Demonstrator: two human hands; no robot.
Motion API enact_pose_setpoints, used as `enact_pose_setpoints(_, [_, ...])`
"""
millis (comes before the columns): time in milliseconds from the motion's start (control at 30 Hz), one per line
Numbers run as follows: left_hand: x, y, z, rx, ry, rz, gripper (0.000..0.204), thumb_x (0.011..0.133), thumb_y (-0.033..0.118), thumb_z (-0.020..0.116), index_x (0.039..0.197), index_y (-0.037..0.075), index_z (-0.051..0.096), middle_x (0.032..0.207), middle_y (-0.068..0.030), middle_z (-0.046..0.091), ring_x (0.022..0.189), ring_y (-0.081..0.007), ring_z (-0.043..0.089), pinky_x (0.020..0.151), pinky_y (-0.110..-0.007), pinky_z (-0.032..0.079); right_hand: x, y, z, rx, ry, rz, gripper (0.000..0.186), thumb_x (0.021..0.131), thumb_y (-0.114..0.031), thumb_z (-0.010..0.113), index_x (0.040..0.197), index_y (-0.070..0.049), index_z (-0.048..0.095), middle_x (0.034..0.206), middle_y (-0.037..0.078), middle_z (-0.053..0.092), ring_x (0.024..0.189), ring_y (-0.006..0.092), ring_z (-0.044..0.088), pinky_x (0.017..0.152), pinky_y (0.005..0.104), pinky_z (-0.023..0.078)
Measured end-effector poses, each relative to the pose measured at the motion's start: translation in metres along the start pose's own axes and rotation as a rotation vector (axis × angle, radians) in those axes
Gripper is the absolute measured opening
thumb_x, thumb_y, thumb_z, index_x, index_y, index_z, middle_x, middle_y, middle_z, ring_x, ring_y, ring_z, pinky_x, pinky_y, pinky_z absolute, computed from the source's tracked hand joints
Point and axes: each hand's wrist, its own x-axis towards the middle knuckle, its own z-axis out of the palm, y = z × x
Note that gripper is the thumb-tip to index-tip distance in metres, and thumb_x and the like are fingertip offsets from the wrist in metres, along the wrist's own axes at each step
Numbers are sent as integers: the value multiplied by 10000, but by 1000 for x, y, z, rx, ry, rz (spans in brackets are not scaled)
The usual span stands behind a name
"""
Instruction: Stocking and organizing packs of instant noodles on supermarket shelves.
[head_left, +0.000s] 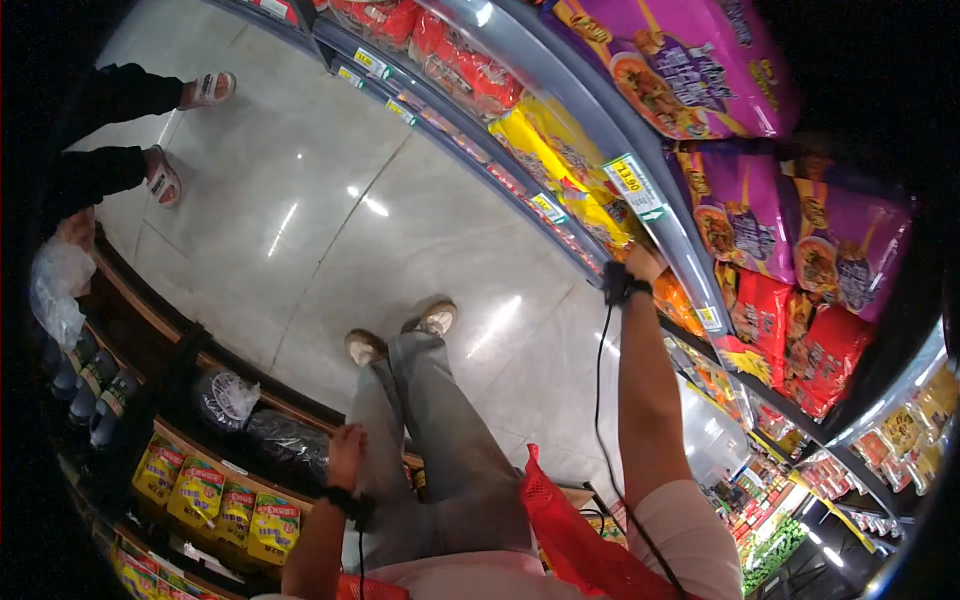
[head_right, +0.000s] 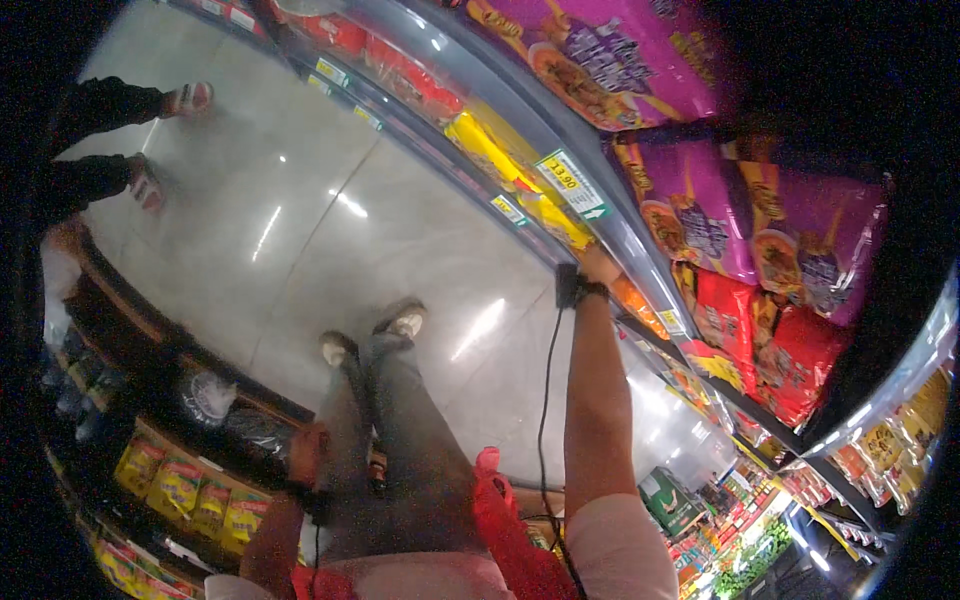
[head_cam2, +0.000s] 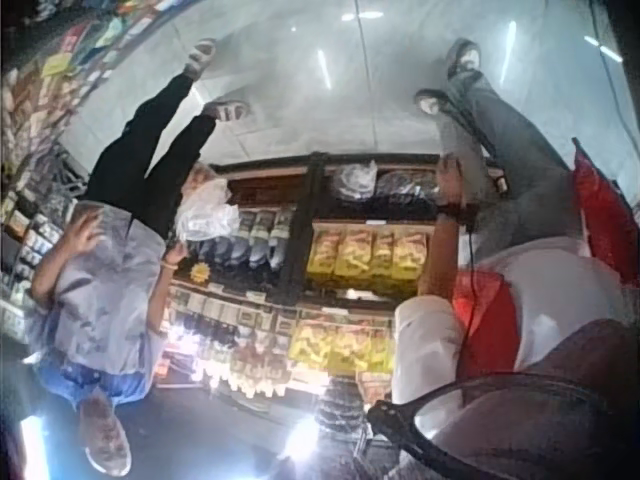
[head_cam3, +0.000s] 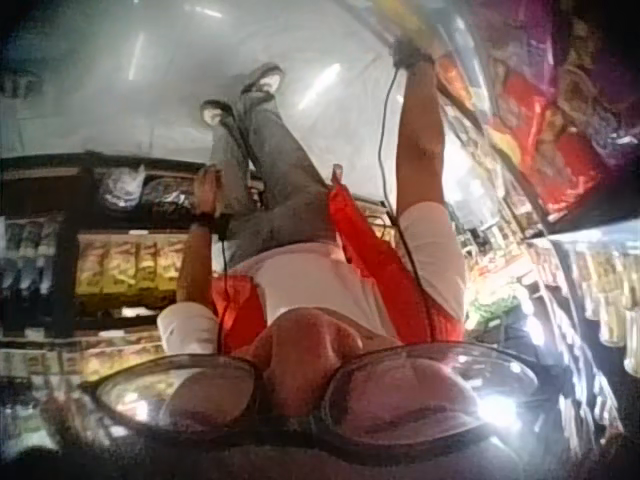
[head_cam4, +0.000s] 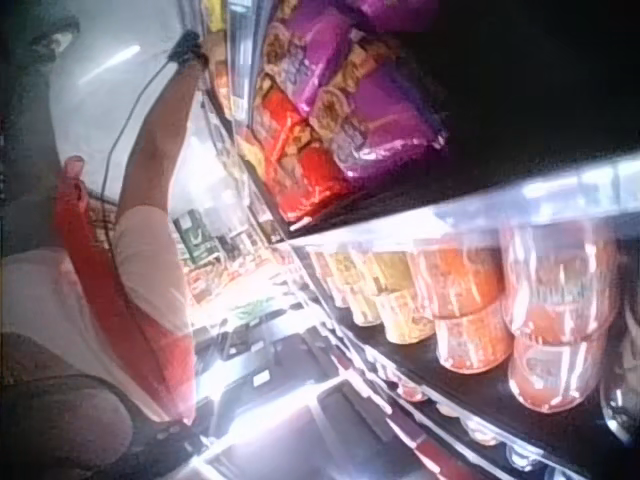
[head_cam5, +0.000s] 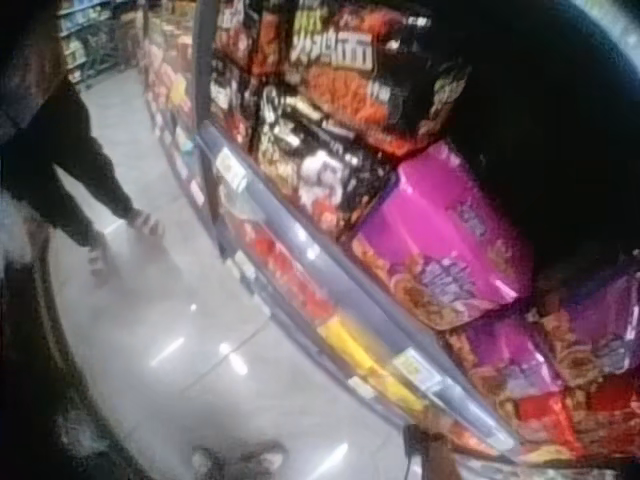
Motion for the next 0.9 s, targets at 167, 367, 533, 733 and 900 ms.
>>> enact_pose_setpoints(167, [-13,-39,-7,-132,64,-214,223,902,204,532,1069,66,585,871,-30,610,765,-109,558,669,-251,446,30,-74,5,-44,-256,-15,359,850,-229,485,1130,-43,609,1164,216,589,1116,337,540,909,411,437])
enact_pose_setpoints(367, [-2,-81,5,-165,-81,-111,275,914,252,518,1101,55,563,909,-43,617,833,-138,591,715,-281,455,27,-165,-51,190,-334,258,341,852,-206,479,1127,-55,614,1155,220,591,1103,346,547,895,402,453])
enact_pose_setpoints(533, [0,-78,20,-164,-79,-147,289,920,262,514,1109,49,561,930,-54,625,840,-145,598,723,-297,466,15,-108,-15,-161,-425,-151,420,844,-162,508,1248,-45,500,1161,240,570,1082,369,548,901,422,457])
enact_pose_setpoints(733, [-2,-87,-4,-53,-109,49,287,928,245,507,1120,39,561,926,-67,629,837,-163,600,719,-288,477,-45,-63,-10,67,-44,-426,424,816,-18,492,1238,9,458,1228,236,503,1172,385,456,973,447,386])
enact_pose_setpoints(900, [-19,-64,-34,-267,-13,-220,270,921,237,510,1115,55,554,937,-71,630,828,-179,603,716,-276,482,-107,-44,-16,12,-141,-229,373,792,20,448,1160,1,508,1175,234,528,1063,424,517,852,482,461])
